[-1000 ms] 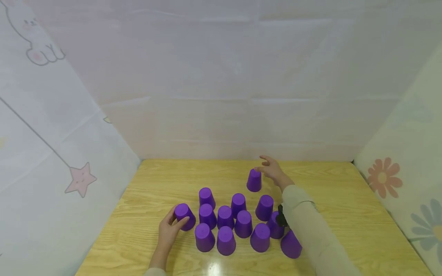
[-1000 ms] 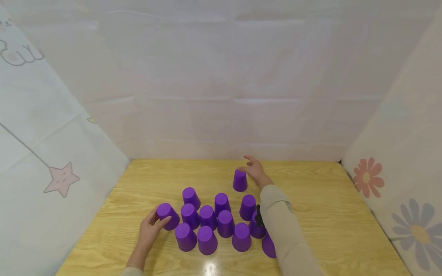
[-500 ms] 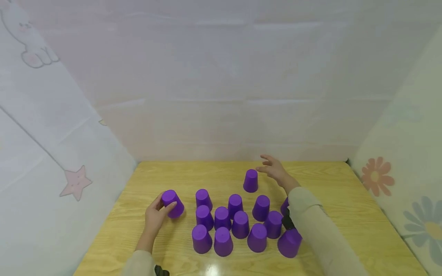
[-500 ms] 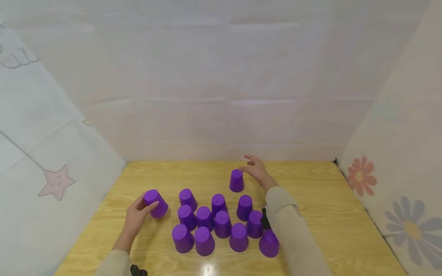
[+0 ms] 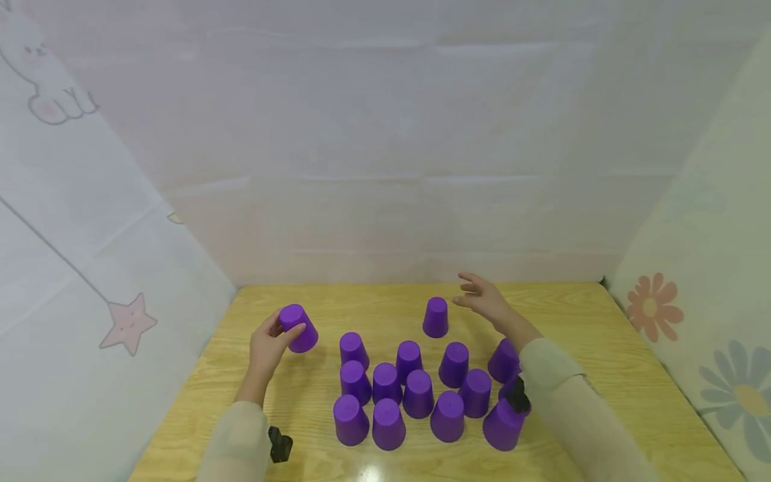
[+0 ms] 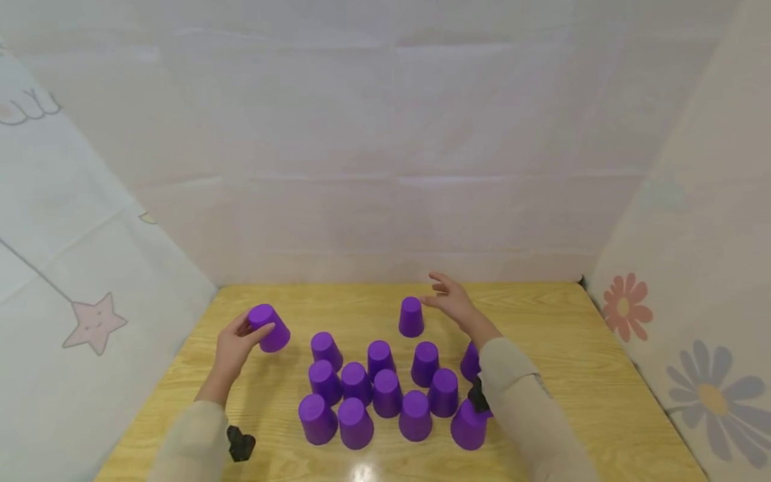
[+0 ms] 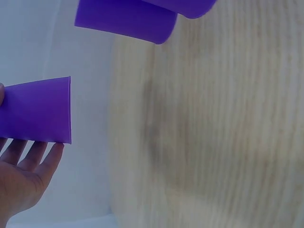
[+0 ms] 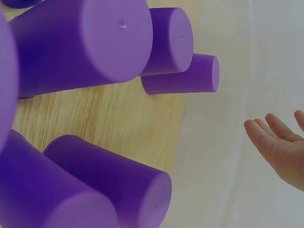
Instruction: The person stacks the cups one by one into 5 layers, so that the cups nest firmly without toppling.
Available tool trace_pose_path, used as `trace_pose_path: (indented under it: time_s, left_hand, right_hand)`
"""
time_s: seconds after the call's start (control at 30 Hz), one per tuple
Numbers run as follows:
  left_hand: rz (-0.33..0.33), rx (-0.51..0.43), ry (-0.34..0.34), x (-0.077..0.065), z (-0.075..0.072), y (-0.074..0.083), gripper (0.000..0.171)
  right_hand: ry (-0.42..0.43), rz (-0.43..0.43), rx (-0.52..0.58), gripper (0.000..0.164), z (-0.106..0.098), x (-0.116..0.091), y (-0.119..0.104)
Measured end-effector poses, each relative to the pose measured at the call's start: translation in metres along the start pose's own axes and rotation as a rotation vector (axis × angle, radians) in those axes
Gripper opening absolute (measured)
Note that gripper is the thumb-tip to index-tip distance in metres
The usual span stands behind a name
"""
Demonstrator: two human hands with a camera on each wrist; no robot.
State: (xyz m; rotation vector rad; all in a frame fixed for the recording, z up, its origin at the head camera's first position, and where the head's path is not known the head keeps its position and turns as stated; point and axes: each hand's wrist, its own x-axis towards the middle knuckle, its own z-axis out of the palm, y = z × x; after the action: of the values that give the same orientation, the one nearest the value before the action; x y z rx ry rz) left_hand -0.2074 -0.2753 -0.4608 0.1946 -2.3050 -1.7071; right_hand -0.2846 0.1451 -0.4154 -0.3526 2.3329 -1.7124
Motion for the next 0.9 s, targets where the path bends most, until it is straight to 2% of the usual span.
trace_pose_path:
  time_s: [0.23, 0.43, 0.53, 0.7, 0.9]
  left_hand:
    - [-0.014, 0.011, -0.037, 0.013, 0.009, 0.017, 0.069]
    - [0.002, -0.001, -0.025, 0.024, 0.017, 0.031, 0.066]
    - [0.026, 0.002, -0.024, 0.032, 0.023, 0.031, 0.067]
    - [0.078, -0.010, -0.035, 0.040, 0.035, 0.038, 0.064]
    - [0.099, -0.006, -0.050, 0.044, 0.056, 0.049, 0.060]
  right_hand:
    - [-0.016, -0.052, -0.009, 0.067, -0.005, -0.016, -0.001]
    - [-0.015, -0.091, 0.000, 0.065, -0.009, -0.034, 0.003]
    - [-0.002, -0.105, -0.005, 0.065, -0.011, -0.043, 0.011]
    - [0.010, -0.130, -0.018, 0.065, -0.014, -0.060, 0.018]
    - [0.035, -0.164, -0.005, 0.063, -0.018, -0.078, 0.022]
